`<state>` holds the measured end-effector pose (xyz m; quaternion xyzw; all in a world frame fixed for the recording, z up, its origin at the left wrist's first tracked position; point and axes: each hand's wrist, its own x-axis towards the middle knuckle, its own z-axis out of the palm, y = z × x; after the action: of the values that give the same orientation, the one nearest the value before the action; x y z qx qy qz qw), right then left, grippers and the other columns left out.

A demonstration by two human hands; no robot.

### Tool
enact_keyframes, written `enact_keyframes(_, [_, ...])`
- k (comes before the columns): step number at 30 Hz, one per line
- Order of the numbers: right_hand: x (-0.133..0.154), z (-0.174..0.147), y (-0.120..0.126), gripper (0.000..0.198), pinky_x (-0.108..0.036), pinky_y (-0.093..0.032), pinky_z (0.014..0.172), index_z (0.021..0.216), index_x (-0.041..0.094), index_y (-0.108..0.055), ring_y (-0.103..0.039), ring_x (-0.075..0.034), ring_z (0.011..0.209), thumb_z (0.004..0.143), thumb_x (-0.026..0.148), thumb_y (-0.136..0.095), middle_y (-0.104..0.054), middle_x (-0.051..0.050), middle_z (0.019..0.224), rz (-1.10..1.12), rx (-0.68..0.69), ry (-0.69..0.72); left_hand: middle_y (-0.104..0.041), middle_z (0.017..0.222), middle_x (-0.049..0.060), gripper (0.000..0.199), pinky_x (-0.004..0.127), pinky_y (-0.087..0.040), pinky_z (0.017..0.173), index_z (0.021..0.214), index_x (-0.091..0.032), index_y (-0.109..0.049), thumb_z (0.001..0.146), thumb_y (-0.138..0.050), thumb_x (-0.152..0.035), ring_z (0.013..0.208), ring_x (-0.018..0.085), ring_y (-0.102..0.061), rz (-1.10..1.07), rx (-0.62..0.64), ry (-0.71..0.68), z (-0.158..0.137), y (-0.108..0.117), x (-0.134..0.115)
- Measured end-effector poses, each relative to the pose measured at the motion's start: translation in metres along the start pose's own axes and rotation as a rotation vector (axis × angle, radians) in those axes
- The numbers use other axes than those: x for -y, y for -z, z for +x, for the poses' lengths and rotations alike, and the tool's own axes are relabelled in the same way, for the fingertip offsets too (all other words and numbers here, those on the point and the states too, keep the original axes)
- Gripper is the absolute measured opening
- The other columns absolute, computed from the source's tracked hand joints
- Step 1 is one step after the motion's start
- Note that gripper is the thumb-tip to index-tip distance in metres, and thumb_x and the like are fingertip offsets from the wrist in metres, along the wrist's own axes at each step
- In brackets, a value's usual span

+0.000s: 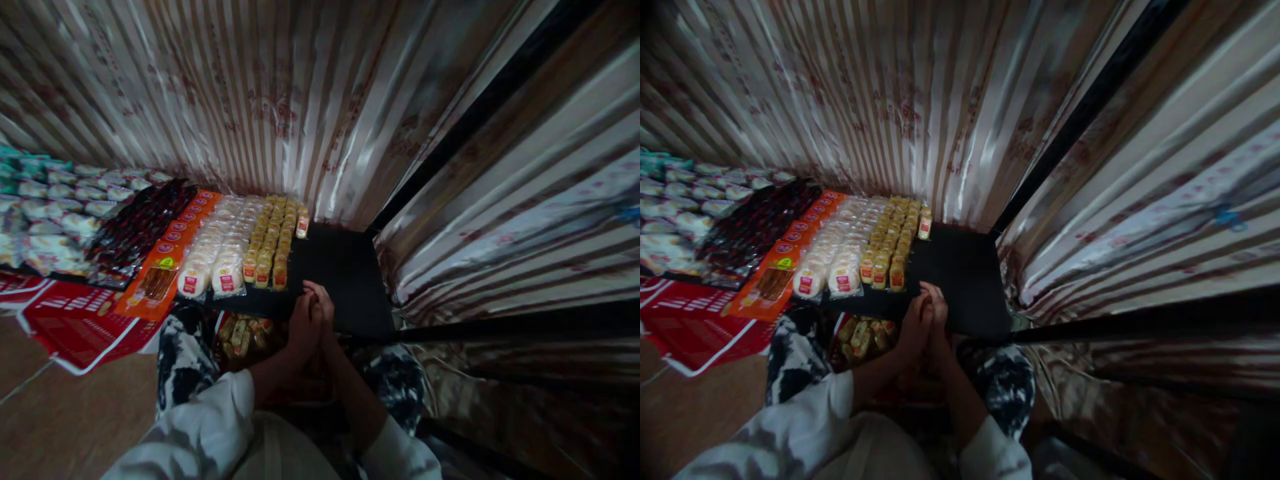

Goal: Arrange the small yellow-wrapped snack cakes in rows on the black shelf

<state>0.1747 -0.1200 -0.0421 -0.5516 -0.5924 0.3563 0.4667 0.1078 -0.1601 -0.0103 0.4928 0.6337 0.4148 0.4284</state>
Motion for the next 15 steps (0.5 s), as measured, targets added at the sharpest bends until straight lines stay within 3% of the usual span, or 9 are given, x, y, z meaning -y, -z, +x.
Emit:
enact_keyframes(3, [0.009,-0.041,0.003,0.033,-0.034,-0.045,0.089,0.097,0.021,-0.065,-0.058,-0.019,0.095,0.076,0.020,-0.039,-0.065,-0.005,0.098,0.026,0.051,0.044,-0.058,0.110,0.011,0.036,0.033,-0.042,0.094,0.116,-0.015,-0.050,0.086,-0.036,-0.028,0.103,0.019,-0.054,0.014,0.067,-0.152,-0.032,0.018,0.017])
enact_keyframes(7, [0.006,-0.084,-0.004,0.033,-0.034,-0.046,0.089,0.098,0.023,-0.065,-0.059,-0.019,0.096,0.074,0.018,-0.043,-0.065,-0.005,0.100,-0.047,0.133,0.075,-0.058,0.112,0.013,0.037,0.036,-0.041,0.096,0.116,-0.014,-0.051,0.084,-0.041,-0.031,0.106,0.021,-0.053,0.062,0.160,-0.212,-0.061,0.043,0.045])
enact_keyframes(11, [-0.015,-0.099,-0.029,0.036,-0.036,-0.044,0.092,0.100,0.021,-0.065,-0.059,-0.021,0.099,0.074,0.014,-0.043,-0.066,-0.008,0.103,-0.173,0.322,0.019,-0.061,0.114,0.011,0.033,0.038,-0.039,0.099,0.110,-0.017,-0.057,0.085,-0.037,-0.026,0.108,0.021,-0.055,0.105,0.131,-0.057,-0.063,0.063,0.078])
enact_keyframes(15, [-0.042,-0.090,-0.059,0.040,-0.039,-0.042,0.095,0.108,0.019,-0.063,-0.057,-0.023,0.106,0.075,0.009,-0.042,-0.064,-0.011,0.112,-0.287,0.384,-0.135,-0.065,0.111,0.012,0.034,0.038,-0.040,0.098,0.104,-0.016,-0.062,0.077,-0.042,-0.011,0.108,0.023,-0.057,0.213,0.051,0.174,-0.040,0.072,0.103])
